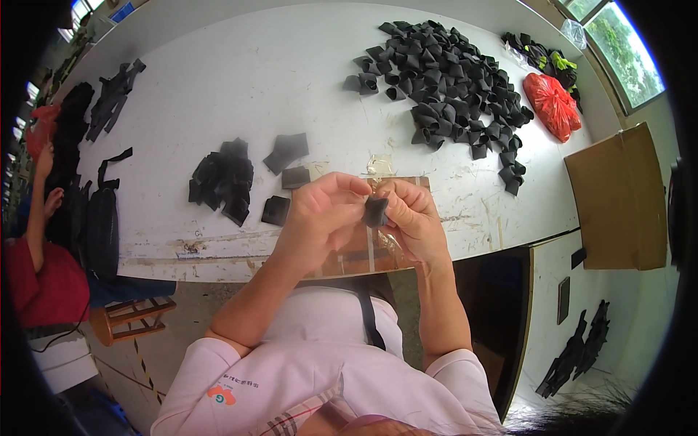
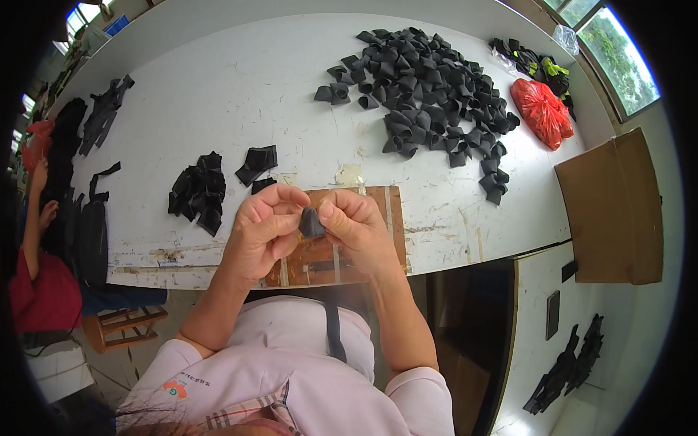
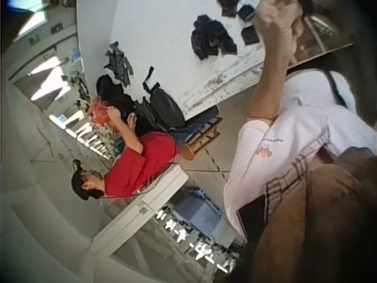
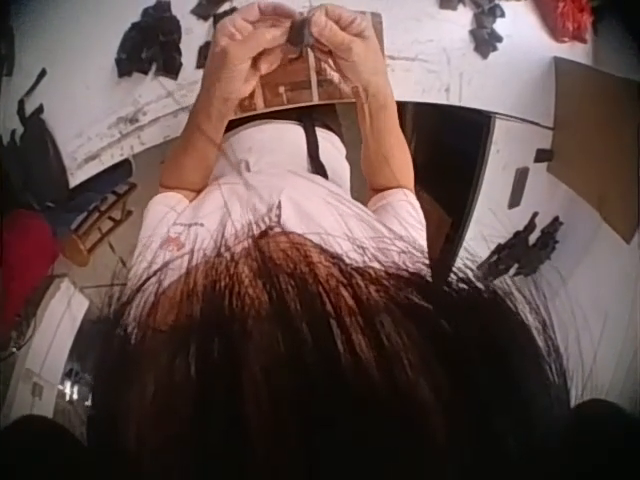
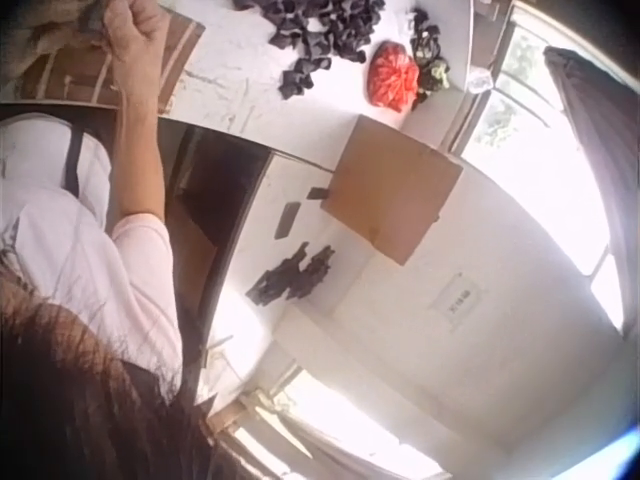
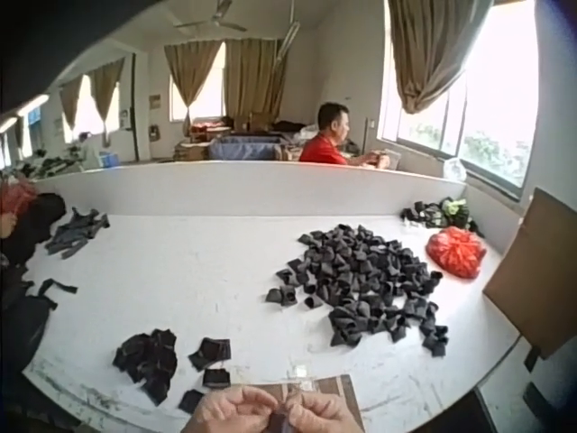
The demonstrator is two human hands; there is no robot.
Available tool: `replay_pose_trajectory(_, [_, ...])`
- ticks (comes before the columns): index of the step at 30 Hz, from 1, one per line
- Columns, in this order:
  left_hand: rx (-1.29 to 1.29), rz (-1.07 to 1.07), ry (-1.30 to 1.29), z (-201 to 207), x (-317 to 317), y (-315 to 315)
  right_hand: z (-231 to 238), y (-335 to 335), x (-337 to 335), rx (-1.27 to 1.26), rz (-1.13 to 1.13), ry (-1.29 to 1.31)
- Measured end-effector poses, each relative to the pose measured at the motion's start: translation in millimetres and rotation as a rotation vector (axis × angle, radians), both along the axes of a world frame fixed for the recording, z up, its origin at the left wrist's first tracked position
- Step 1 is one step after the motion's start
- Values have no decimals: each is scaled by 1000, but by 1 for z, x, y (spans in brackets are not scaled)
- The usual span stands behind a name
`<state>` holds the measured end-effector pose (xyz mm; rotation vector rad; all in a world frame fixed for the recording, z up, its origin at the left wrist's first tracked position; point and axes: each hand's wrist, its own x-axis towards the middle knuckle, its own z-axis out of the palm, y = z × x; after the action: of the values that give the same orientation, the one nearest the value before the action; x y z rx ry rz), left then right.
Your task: The person is assembling or trimming small black rubber or foam components on a factory workbench.
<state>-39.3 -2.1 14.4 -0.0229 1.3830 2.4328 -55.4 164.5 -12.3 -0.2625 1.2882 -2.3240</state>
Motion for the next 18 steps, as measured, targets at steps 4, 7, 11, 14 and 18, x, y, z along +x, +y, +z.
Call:
replay_pose_trajectory(4, [-427, 313, 644, 3, -7, 8, 20, -15, 8, 361, -250, 206])
replay_pose_trajectory(7, [-426, 152, 708, 14, -11, 5, 18, -14, 18, 435, -536, 532])
replay_pose_trajectory(11, [-142, 184, 551, 4, -5, 10, 29, -17, 24, 672, -579, 814])
replay_pose_trajectory(14, [155, 281, 361, 6, 0, 14, 36, -25, 27, 820, -708, 887])
replay_pose_trajectory(18, [284, 308, 267, 0, 4, 13, 39, -22, 23, 946, -749, 1114])
